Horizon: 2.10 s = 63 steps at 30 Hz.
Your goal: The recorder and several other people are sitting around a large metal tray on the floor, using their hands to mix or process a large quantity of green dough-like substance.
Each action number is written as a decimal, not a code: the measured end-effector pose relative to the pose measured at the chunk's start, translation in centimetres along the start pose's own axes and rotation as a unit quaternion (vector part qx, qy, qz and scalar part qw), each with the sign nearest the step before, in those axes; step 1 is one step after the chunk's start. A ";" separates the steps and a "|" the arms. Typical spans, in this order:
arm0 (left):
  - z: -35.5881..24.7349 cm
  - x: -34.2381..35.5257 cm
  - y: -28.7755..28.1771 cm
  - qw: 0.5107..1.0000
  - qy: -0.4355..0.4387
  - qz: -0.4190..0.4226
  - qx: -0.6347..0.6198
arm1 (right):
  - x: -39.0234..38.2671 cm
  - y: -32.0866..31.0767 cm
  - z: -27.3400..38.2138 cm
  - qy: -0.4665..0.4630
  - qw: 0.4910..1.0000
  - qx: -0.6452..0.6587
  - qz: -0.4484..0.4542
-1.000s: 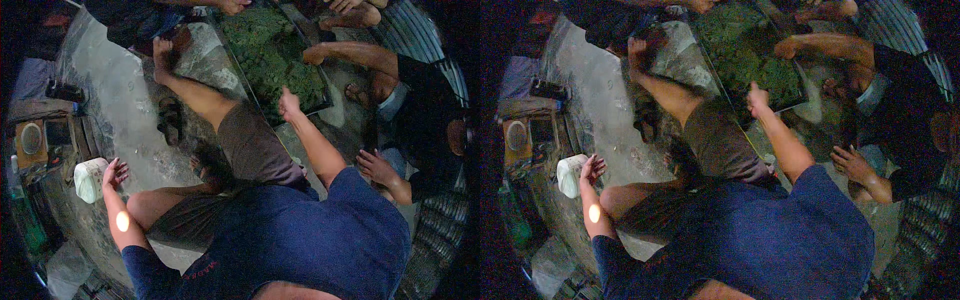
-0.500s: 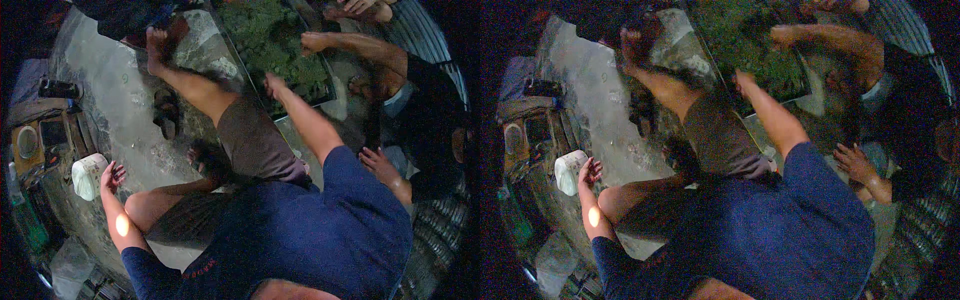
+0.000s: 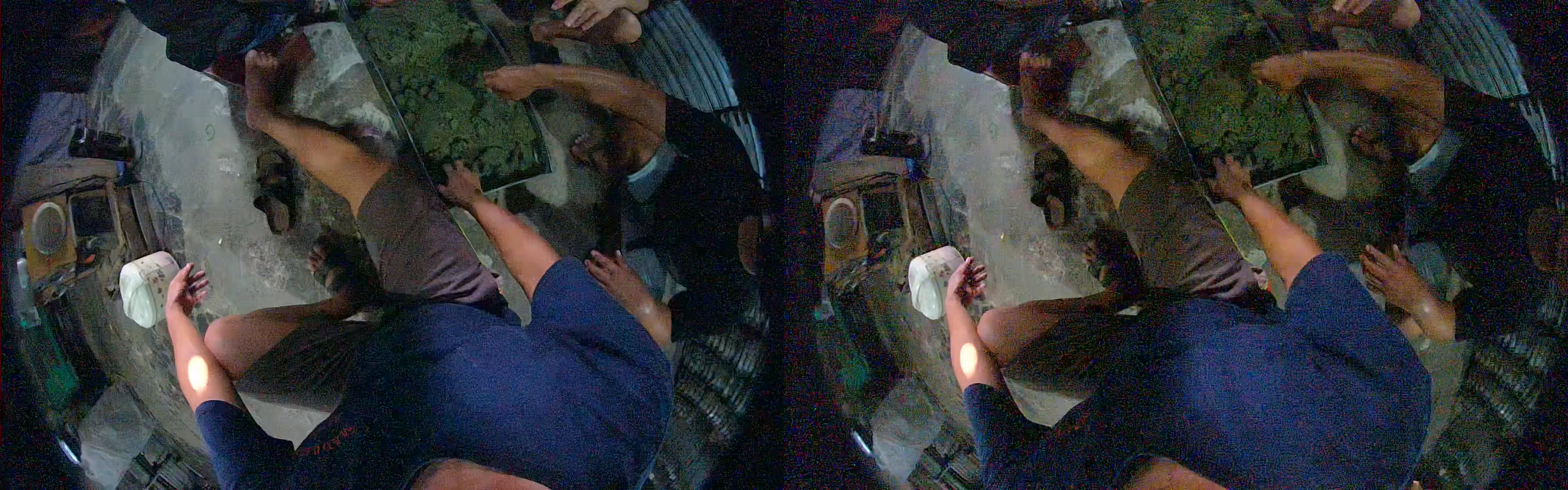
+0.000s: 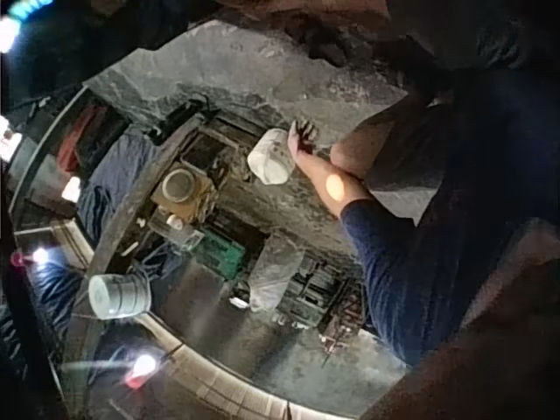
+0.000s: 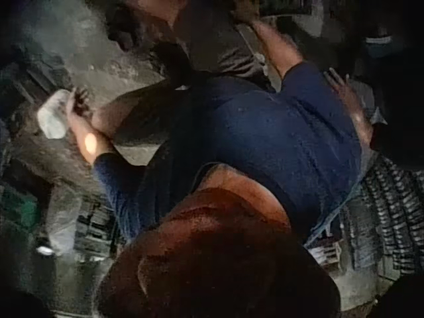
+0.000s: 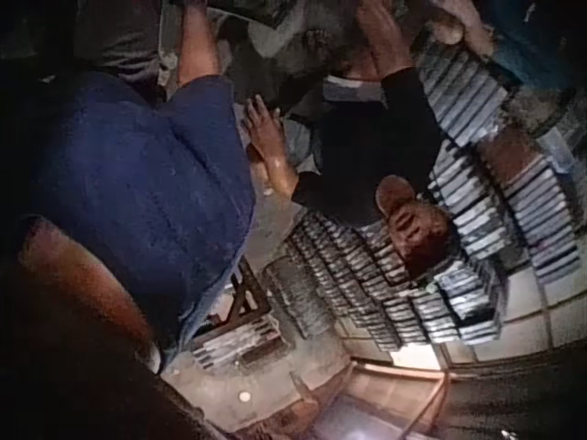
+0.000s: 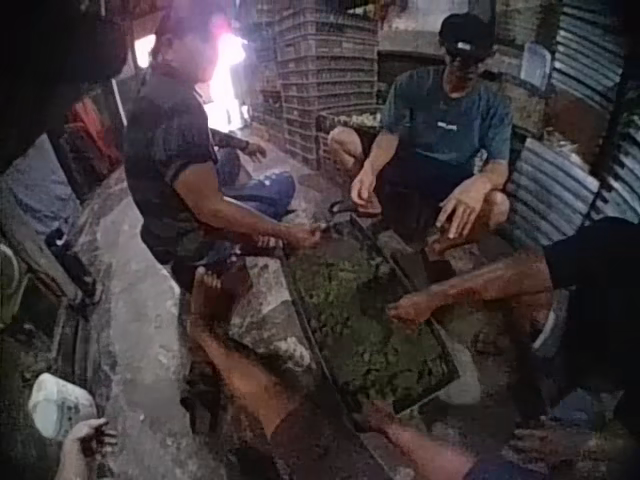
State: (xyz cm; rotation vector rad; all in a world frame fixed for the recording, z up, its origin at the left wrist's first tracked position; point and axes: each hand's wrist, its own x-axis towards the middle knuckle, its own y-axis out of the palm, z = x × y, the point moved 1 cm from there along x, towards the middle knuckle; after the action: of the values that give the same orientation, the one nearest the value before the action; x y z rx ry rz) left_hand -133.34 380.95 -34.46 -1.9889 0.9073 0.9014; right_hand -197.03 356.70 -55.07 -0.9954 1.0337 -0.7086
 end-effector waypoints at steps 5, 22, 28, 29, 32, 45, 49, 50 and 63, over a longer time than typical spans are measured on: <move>-0.2 -1.2 -0.1 1.000 0.003 -0.008 -0.008 | 1.4 1.0 0.4 -0.048 0.987 0.027 0.150; -1.6 -3.6 3.8 0.997 0.058 -0.033 0.025 | 0.5 -1.9 -3.7 0.293 0.623 0.725 -0.002; -4.7 -2.1 7.9 0.993 0.092 0.035 0.061 | -1.2 -3.1 -7.2 0.252 0.492 0.832 -0.036; -4.2 -2.3 7.5 0.994 0.095 0.009 0.051 | -0.9 -2.7 -6.6 0.228 0.480 0.847 -0.022; -2.7 -2.8 3.8 0.995 0.086 0.018 0.053 | -0.6 -4.8 -3.5 0.243 0.600 0.760 -0.052; -2.6 -3.1 4.6 0.994 0.086 0.023 0.063 | -2.2 -9.5 -1.5 0.308 0.755 0.571 -0.095; -2.6 -2.9 4.7 0.994 0.089 0.015 0.063 | -3.5 -8.8 -1.5 0.214 0.736 0.636 -0.088; -2.7 -2.8 4.4 0.994 0.090 0.021 0.060 | -3.6 -8.8 -1.6 0.276 0.695 0.653 -0.118; -2.7 -3.2 4.2 0.993 0.089 0.039 0.061 | -3.7 -9.3 0.1 0.278 0.803 0.524 -0.066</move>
State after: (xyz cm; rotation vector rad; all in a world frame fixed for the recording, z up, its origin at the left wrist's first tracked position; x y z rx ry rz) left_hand -137.66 377.63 -31.98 -1.9618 1.1213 0.7015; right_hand -198.60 356.17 -45.26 0.1464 0.8420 -1.5207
